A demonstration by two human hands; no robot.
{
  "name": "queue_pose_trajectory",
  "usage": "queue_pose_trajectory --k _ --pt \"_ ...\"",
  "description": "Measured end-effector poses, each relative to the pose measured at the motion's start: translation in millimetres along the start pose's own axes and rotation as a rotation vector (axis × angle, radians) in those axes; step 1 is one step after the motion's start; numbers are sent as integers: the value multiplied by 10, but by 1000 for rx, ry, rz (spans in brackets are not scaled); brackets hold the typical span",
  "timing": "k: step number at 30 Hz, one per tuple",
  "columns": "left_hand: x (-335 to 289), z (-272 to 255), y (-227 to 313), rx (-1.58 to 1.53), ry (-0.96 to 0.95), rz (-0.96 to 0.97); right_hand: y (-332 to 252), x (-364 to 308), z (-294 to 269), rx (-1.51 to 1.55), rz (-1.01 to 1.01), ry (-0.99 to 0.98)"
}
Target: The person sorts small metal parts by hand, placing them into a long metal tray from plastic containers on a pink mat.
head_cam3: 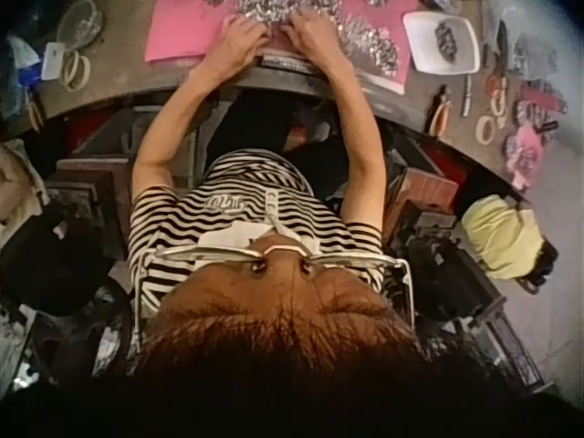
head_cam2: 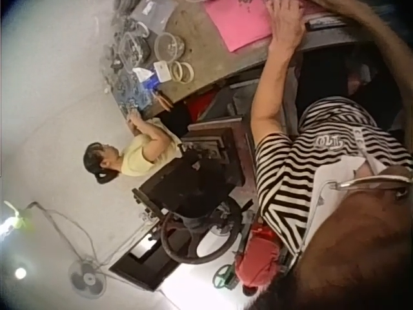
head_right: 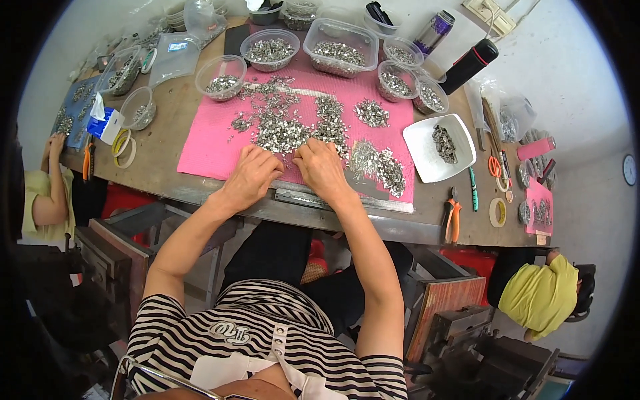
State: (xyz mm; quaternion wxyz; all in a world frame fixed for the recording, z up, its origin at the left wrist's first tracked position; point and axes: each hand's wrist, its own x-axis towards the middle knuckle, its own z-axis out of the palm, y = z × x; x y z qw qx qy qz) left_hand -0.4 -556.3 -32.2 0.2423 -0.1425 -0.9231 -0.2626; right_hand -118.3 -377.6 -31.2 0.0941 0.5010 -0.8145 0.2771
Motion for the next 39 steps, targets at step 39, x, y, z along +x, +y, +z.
queue_pose_trajectory --k 39 --pt "-83 -113 -135 22 -120 60 -495 -427 -337 59 -43 -3"
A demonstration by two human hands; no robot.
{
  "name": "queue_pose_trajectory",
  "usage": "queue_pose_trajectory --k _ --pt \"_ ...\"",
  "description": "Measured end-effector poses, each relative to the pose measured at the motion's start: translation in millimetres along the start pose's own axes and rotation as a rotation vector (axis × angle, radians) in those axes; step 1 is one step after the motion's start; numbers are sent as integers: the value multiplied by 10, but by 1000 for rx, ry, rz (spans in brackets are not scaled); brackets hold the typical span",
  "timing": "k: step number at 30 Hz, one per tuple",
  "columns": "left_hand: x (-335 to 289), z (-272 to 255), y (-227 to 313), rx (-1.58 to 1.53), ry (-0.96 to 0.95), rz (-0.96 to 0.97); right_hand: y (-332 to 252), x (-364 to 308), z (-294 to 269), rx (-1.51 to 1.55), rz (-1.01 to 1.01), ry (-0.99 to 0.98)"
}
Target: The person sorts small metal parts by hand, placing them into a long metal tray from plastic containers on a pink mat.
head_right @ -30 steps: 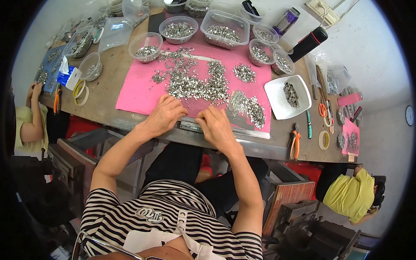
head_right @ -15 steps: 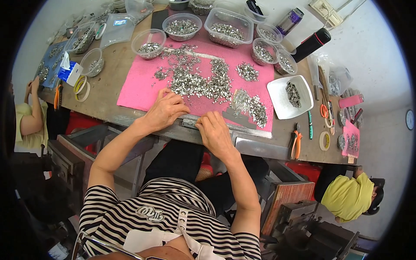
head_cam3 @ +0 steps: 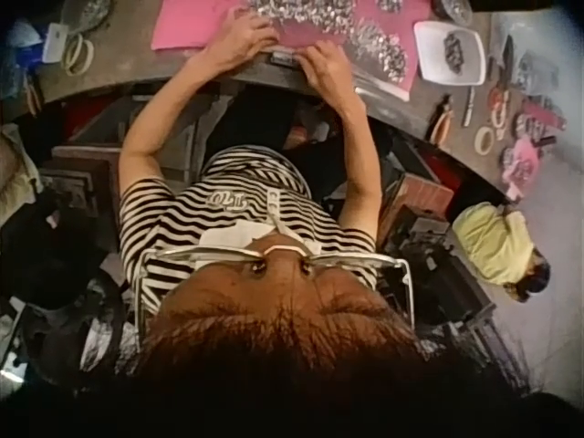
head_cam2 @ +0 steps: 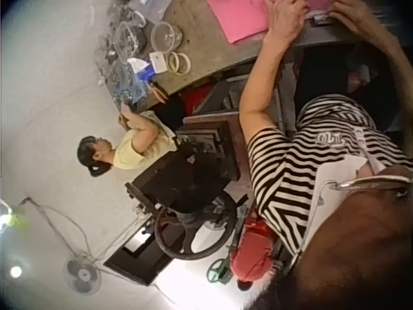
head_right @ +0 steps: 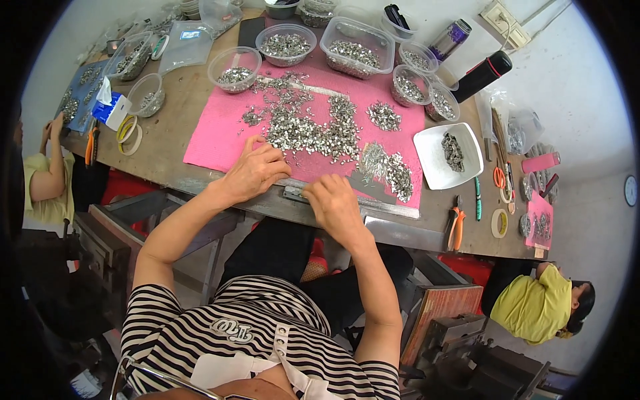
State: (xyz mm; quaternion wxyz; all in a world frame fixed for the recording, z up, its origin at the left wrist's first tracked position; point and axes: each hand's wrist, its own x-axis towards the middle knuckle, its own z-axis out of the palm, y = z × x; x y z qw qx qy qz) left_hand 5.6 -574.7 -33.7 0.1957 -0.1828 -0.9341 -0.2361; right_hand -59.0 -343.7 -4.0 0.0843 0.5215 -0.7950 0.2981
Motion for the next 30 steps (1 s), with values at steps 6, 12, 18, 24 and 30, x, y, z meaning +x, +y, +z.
queue_pose_trajectory --k 6,12,18,24,30 --pt "20 20 15 41 4 9 162 373 289 -18 142 50" --pt "29 27 40 30 9 8 248 444 361 -17 261 -49" --pt "9 21 87 27 18 -7 84 133 16 141 279 11" --pt "-25 71 415 -337 160 -160 -35 -173 -36 208 235 89" --pt "-86 224 543 -386 252 -179 -51 -204 17 149 192 116"
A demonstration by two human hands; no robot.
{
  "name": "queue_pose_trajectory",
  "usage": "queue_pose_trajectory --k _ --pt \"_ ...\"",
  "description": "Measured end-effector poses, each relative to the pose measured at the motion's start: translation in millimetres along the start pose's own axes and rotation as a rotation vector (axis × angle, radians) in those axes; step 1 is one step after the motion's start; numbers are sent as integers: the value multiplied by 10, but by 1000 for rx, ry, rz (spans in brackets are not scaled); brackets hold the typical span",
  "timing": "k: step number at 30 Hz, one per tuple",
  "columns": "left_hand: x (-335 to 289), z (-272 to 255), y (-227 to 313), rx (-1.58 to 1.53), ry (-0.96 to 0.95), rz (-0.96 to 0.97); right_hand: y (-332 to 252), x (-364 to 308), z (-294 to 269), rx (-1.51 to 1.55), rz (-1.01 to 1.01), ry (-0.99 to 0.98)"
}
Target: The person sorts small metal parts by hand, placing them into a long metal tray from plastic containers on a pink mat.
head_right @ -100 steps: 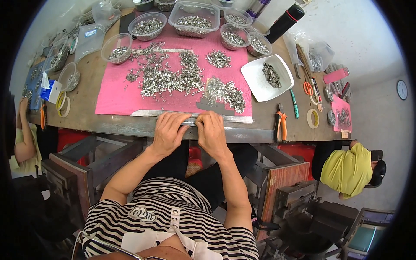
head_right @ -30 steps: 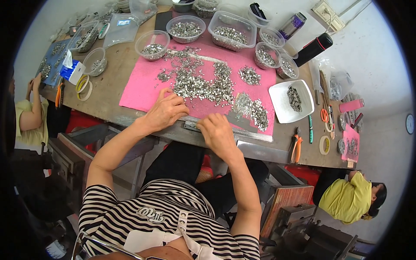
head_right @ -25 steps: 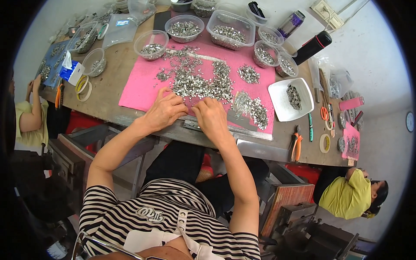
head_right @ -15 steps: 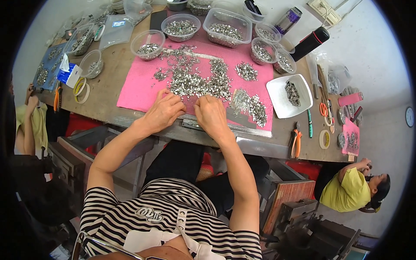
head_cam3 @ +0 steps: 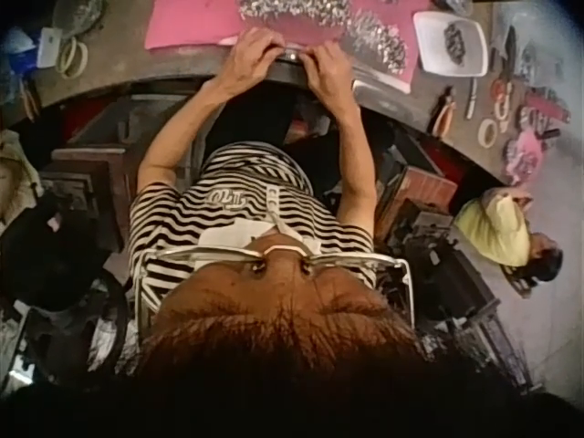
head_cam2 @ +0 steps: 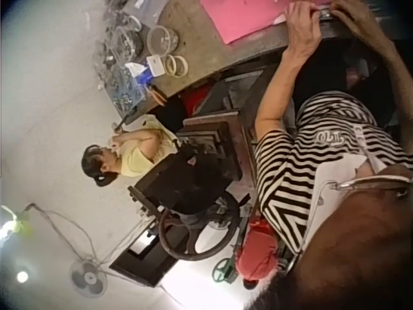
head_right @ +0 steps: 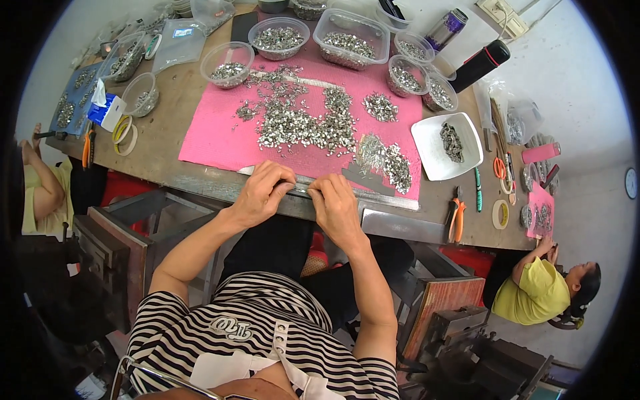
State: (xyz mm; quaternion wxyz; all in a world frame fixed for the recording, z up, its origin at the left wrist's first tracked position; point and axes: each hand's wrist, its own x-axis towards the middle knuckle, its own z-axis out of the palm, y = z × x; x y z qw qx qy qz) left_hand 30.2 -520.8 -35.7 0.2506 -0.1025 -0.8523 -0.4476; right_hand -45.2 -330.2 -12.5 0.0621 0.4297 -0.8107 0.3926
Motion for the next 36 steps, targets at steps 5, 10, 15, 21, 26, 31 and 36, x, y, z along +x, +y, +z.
queue_pose_trajectory --k 5,10,15,21,26,31,36 --pt "-27 78 23 -75 1 -19 0 -18 30 -21 -36 17" --pt "-34 109 -9 -47 -3 -5 -41 0 39 -100 -73 34" --pt "-18 105 50 116 34 78 -66 -7 6 -111 -89 26" --pt "-56 124 114 260 63 95 8 146 16 -89 -61 21" --pt "-73 68 72 315 89 174 124 506 217 -138 -73 23" --pt "50 -162 -101 340 156 21 158 751 483 -266 99 -142" --pt "243 -274 -368 496 43 20 183 751 504 -264 143 -158"
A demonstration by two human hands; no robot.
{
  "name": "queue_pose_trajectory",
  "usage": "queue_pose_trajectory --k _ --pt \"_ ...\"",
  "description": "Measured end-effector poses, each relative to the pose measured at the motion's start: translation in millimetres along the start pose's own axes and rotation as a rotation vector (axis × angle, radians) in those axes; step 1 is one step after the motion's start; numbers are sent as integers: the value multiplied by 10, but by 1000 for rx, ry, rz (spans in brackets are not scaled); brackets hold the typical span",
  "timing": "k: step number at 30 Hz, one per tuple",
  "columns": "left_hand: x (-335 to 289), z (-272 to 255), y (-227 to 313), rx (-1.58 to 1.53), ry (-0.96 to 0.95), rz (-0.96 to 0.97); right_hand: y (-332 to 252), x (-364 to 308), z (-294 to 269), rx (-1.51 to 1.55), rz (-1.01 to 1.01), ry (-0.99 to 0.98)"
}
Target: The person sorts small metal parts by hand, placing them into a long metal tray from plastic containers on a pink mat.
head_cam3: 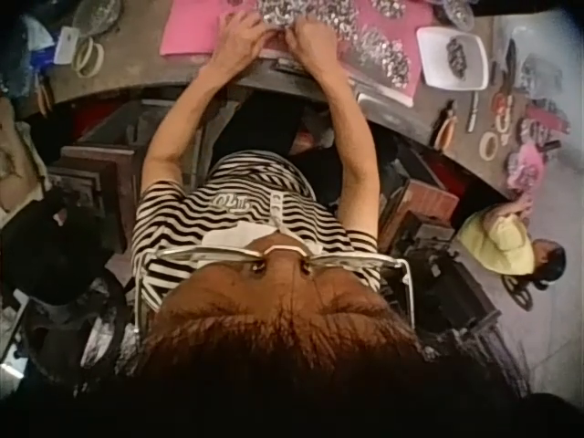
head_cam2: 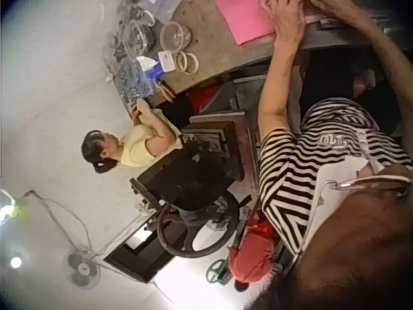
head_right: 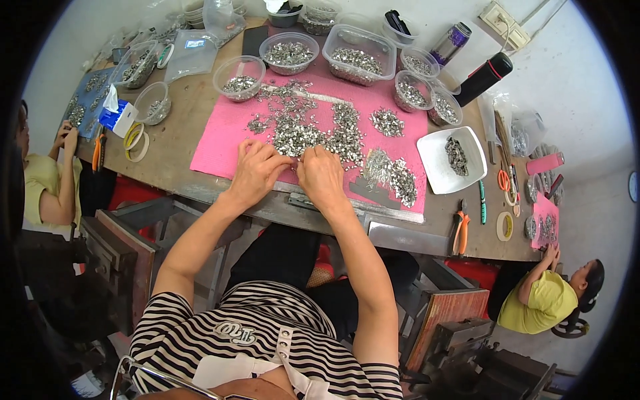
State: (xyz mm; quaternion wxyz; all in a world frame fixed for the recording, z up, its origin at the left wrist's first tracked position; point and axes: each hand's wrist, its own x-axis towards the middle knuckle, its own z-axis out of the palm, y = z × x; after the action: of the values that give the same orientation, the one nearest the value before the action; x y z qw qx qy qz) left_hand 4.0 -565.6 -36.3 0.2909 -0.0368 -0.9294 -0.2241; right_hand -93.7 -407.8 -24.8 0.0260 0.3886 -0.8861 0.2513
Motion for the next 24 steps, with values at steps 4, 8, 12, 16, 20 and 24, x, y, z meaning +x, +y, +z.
queue_pose_trajectory --k 4,8,12,16,20,24 --pt "63 55 -69 38 -48 103 85 -184 -189 44 -122 88" --pt "73 21 -85 34 -57 109 104 -473 -467 187 -143 51" --pt "61 -20 -76 6 -111 78 117 -677 -546 272 -117 52" --pt "34 5 -82 -20 -136 108 390 -725 -549 94 -52 144" --pt "32 9 -87 11 -145 137 520 -645 -590 83 -3 -36" --pt "52 -58 68 -115 -163 108 533 -641 -599 89 14 -61"
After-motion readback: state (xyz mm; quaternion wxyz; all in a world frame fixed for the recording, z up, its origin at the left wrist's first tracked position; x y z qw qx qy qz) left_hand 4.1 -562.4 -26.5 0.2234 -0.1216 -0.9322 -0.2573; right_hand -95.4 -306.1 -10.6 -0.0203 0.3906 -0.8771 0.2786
